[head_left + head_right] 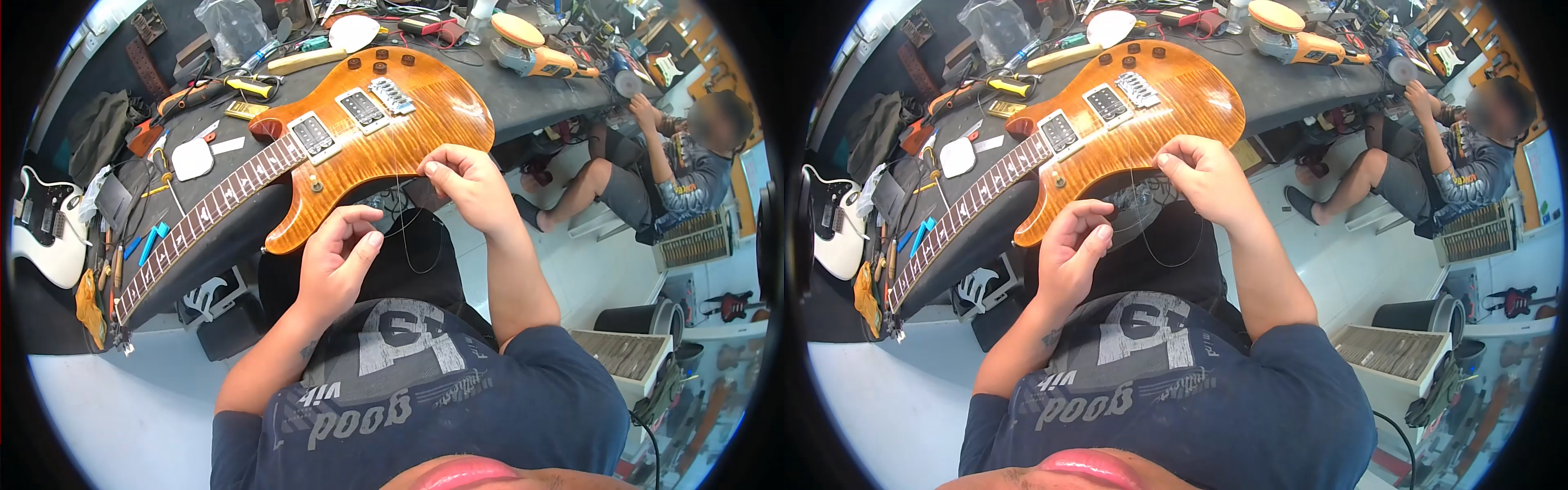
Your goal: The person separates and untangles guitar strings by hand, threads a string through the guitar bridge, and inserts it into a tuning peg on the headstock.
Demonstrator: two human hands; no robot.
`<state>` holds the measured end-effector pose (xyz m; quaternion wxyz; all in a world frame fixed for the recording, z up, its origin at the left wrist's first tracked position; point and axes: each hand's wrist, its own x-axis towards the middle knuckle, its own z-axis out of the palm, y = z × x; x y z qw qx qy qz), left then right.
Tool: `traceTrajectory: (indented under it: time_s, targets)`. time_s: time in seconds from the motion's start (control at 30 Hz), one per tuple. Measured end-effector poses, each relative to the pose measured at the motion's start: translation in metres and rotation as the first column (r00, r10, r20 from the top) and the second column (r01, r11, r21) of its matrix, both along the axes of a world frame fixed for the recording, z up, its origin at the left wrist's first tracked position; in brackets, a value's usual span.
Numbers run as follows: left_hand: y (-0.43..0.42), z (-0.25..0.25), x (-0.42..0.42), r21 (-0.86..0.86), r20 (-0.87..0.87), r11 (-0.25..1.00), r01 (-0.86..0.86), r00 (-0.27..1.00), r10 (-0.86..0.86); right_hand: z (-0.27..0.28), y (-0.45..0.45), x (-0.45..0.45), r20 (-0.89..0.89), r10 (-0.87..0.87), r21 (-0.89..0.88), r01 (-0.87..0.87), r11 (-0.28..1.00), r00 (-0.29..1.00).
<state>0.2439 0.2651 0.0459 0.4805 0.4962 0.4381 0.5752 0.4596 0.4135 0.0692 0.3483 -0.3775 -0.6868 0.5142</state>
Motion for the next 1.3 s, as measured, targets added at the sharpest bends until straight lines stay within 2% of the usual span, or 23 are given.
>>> traceTrajectory:
  time_s: [0.13, 0.2, 0.27, 0.37, 0.4, 0.47, 0.5, 0.53, 0.73, 1.03, 1.13, 1.3]
  targets:
    - [0.009, -0.002, -0.004, 0.019, 0.148, 0.997, 0.080, 0.986, -0.082, 0.003, -0.001, -0.004, -0.217, 0.056, -0.142, -0.088, 0.986, 0.975]
    - [0.017, -0.008, -0.006, 0.133, 0.342, 0.974, 0.184, 0.914, -0.220, -0.002, -0.001, -0.006, -0.333, 0.067, -0.204, -0.141, 0.969, 0.941]
    - [0.027, -0.017, -0.013, 0.241, 0.472, 0.924, 0.298, 0.796, -0.379, -0.004, -0.002, -0.008, -0.408, 0.049, -0.257, -0.166, 0.952, 0.912]
    - [0.033, 0.007, -0.013, 0.296, 0.732, 0.848, 0.440, 0.465, -0.498, -0.004, -0.004, -0.011, -0.482, 0.010, -0.320, -0.187, 0.929, 0.876]
    - [0.036, 0.008, -0.013, 0.307, 0.735, 0.844, 0.441, 0.453, -0.504, -0.004, -0.005, -0.012, -0.519, 0.011, -0.334, -0.215, 0.918, 0.855]
    - [0.039, 0.001, -0.009, 0.133, 0.517, 0.949, 0.286, 0.797, -0.313, -0.006, -0.004, -0.013, -0.564, 0.013, -0.339, -0.246, 0.908, 0.826]
    - [0.041, -0.001, -0.006, 0.072, 0.363, 0.981, 0.180, 0.911, -0.194, -0.007, -0.003, -0.013, -0.572, 0.016, -0.330, -0.248, 0.911, 0.820]
    - [0.042, -0.002, -0.001, 0.052, 0.355, 0.995, 0.090, 0.929, -0.103, -0.009, -0.003, -0.014, -0.580, 0.020, -0.322, -0.251, 0.913, 0.815]
    - [0.055, 0.008, 0.010, -0.016, 0.183, 0.999, -0.028, 0.983, 0.031, -0.007, -0.006, -0.017, -0.563, 0.028, -0.287, -0.227, 0.931, 0.826]
    - [0.063, 0.009, 0.010, -0.031, 0.105, 1.000, 0.002, 0.994, 0.001, -0.008, -0.008, -0.017, -0.499, 0.056, -0.214, -0.186, 0.959, 0.865]
    - [0.065, 0.008, 0.015, 0.048, 0.078, 0.996, -0.073, 0.995, 0.069, -0.009, -0.008, -0.018, -0.496, 0.059, -0.201, -0.181, 0.963, 0.866]
    - [0.070, -0.005, 0.012, 0.179, -0.132, 0.977, -0.115, 0.981, 0.140, -0.008, -0.007, -0.016, -0.451, 0.078, -0.171, -0.172, 0.970, 0.889]
